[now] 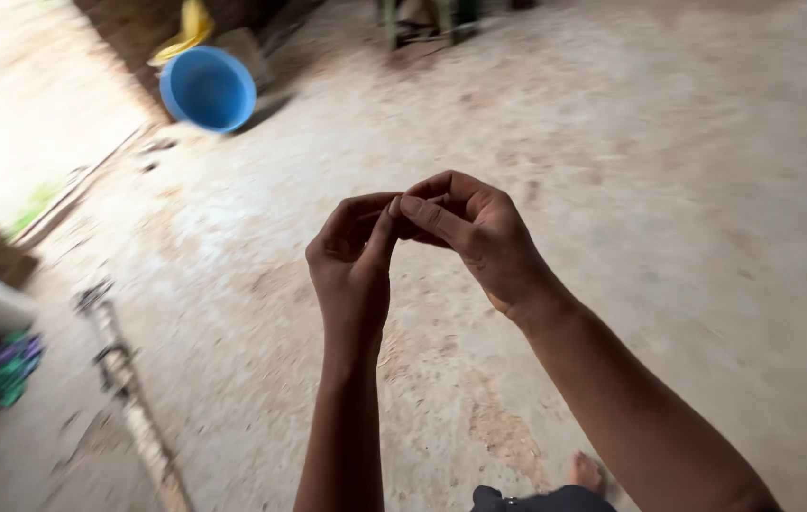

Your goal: Working with metal strips, bolts, and various hand tools on a workbench to repair or maintain equipment.

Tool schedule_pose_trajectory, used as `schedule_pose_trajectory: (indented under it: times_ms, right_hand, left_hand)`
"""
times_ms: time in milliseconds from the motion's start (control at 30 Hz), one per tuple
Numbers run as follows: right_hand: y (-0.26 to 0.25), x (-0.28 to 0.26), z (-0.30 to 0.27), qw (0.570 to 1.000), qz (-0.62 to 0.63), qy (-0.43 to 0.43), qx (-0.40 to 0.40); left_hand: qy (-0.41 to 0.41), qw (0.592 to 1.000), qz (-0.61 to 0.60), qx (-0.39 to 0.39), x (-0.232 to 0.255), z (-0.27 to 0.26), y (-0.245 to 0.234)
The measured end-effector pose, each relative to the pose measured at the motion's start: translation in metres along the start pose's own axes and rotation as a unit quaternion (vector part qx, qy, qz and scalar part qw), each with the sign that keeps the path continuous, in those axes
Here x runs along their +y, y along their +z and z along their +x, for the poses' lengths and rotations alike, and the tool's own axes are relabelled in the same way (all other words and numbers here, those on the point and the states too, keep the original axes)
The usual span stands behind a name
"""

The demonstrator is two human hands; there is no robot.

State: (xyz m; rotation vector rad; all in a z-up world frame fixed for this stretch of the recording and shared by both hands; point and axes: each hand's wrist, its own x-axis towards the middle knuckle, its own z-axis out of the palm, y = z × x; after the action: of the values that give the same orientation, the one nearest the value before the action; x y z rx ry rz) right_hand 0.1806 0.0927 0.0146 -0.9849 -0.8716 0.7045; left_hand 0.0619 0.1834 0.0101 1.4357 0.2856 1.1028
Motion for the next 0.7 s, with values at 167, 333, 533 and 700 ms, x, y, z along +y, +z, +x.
schedule_pose_trajectory:
  times_ms: [167, 333, 533, 700]
  right_hand:
    - [-0.016, 0.005, 0.038, 0.998, 0.022, 0.034, -0.055]
    - [-0.052, -0.008, 0.072, 0.991, 0.035, 0.066, -0.114]
    - [-0.109, -0.022, 0.102, 0.987, 0.015, 0.092, -0.133]
    - [-0.166, -0.02, 0.121, 0.978, 0.061, 0.169, -0.107]
  left_hand:
    - [0.024, 0.996, 0.066, 0.061, -0.012, 0.018, 0.01]
    - [0.017, 0.991, 0.052, 0.124, -0.027, 0.038, 0.047]
    - [0.012, 0.983, 0.07, 0.17, -0.048, 0.061, 0.108]
    - [-0.065, 0.965, 0.026, 0.252, -0.088, 0.074, 0.153]
